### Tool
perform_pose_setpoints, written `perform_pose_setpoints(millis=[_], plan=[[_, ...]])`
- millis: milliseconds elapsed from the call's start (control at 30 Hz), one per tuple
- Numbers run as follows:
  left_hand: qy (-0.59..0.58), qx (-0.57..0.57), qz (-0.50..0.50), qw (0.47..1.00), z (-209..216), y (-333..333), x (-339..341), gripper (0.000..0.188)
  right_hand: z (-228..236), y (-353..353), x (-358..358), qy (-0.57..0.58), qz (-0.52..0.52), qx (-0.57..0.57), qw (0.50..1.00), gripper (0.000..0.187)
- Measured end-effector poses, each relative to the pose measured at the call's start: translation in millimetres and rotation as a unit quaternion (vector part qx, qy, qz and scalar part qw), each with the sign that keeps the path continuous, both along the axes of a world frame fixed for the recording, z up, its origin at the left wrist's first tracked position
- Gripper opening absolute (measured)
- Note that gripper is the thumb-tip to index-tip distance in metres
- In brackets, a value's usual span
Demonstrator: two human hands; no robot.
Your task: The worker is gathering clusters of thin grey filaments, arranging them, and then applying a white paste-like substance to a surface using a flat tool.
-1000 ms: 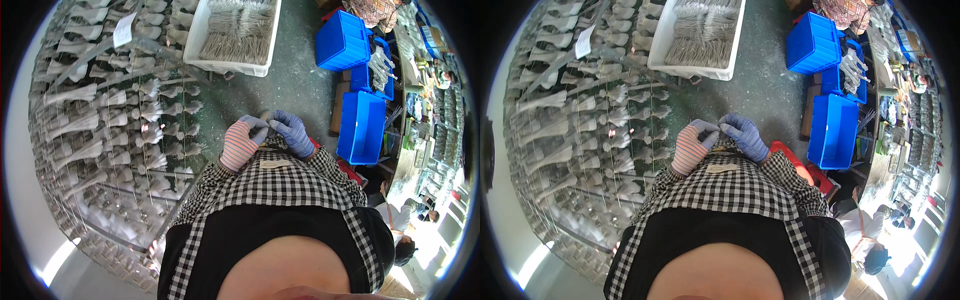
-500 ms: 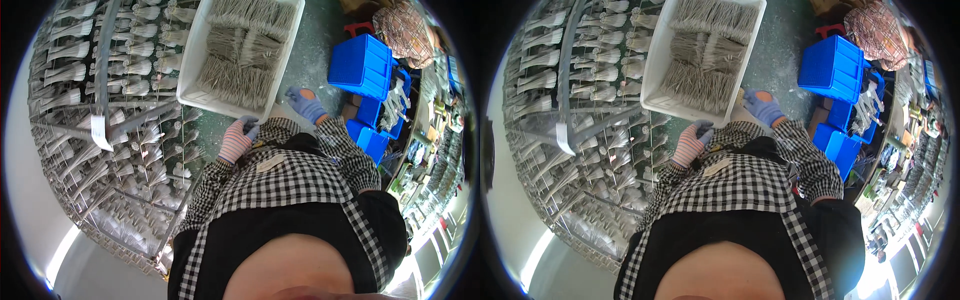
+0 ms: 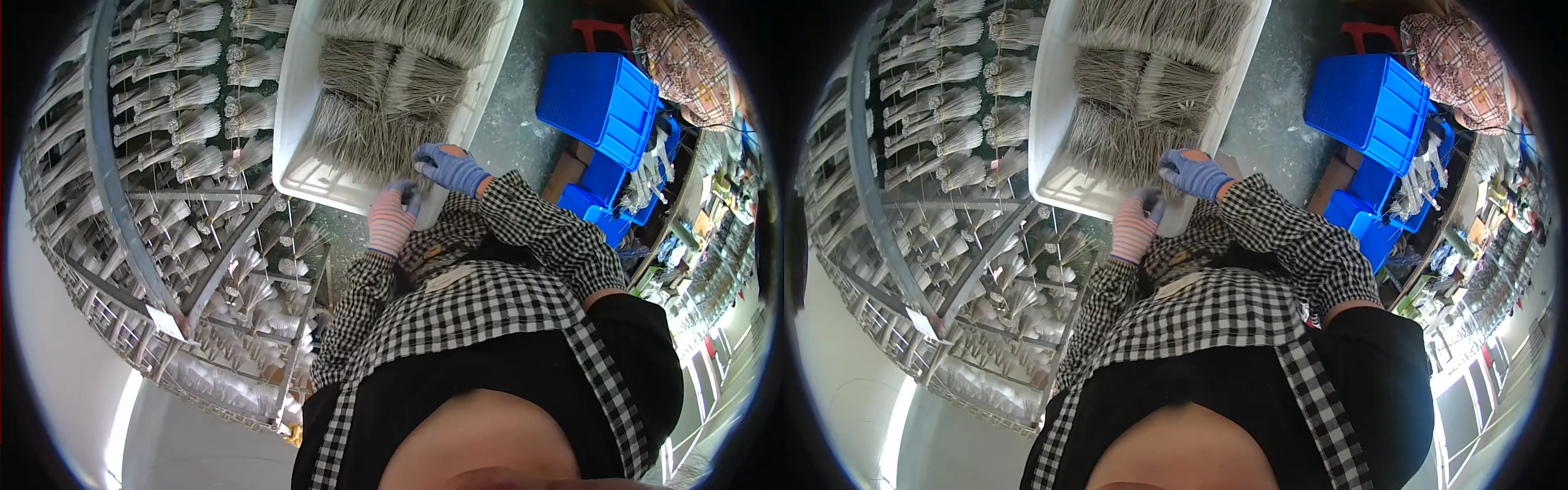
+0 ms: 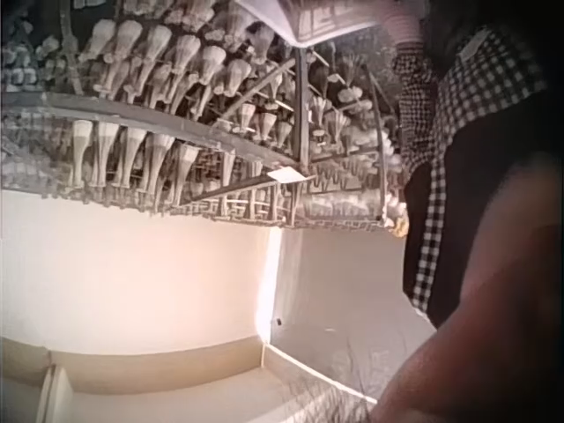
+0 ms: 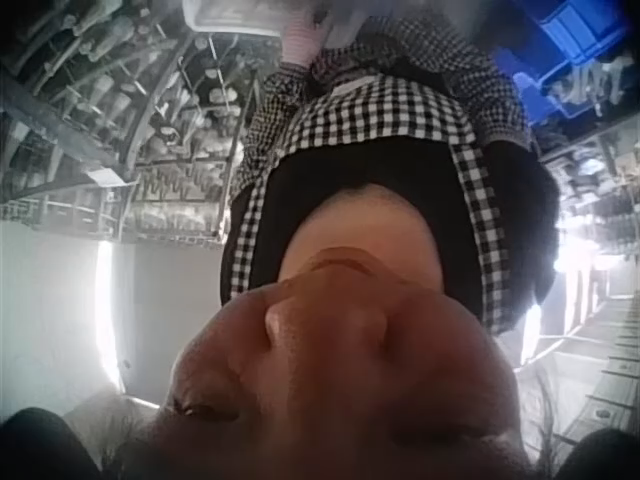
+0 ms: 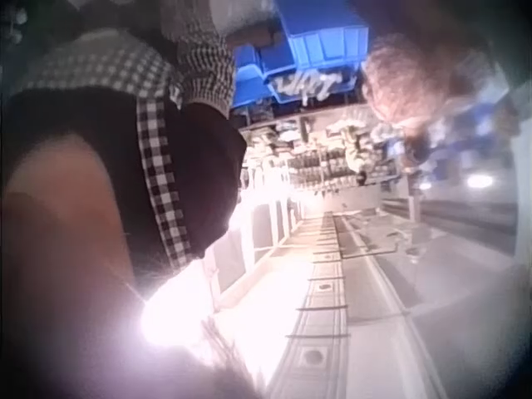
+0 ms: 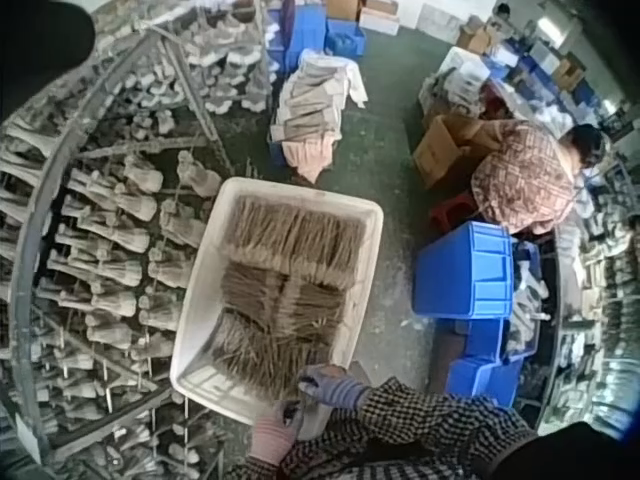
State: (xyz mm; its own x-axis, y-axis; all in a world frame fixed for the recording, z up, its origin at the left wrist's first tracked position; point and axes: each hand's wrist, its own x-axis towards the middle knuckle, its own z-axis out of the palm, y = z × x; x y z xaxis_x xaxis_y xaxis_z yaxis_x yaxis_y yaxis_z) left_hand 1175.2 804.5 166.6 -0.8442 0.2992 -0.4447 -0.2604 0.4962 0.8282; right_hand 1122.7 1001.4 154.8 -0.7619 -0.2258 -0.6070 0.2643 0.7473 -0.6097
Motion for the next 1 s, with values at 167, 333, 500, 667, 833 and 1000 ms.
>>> perform_pose_setpoints(millis=[167,333,500,667,833,1000], plan=[[-0.021,-0.029,0.098,0.995,-134,-31,-153,0.024,-90,-22,-62,-0.039,-0.088,-0.035,0.995,0.038],[-0.036,-0.121,-0.006,0.992,-256,4,-280,0.050,-147,-14,-135,0.032,-0.311,-0.036,0.949,0.035],[0.006,-0.052,-0.043,0.998,-395,50,-371,0.070,-294,-5,-244,0.239,-0.141,0.091,0.956,0.039],[-0.048,-0.022,0.017,0.998,-420,64,-336,0.071,-319,19,-231,0.293,-0.108,0.061,0.948,0.024],[0.045,-0.042,-0.060,0.996,-429,77,-328,0.058,-282,51,-227,0.281,-0.170,0.016,0.944,0.028],[0.105,-0.079,-0.134,0.982,-418,81,-308,0.032,-249,61,-215,0.167,-0.377,-0.204,0.888,0.030]])
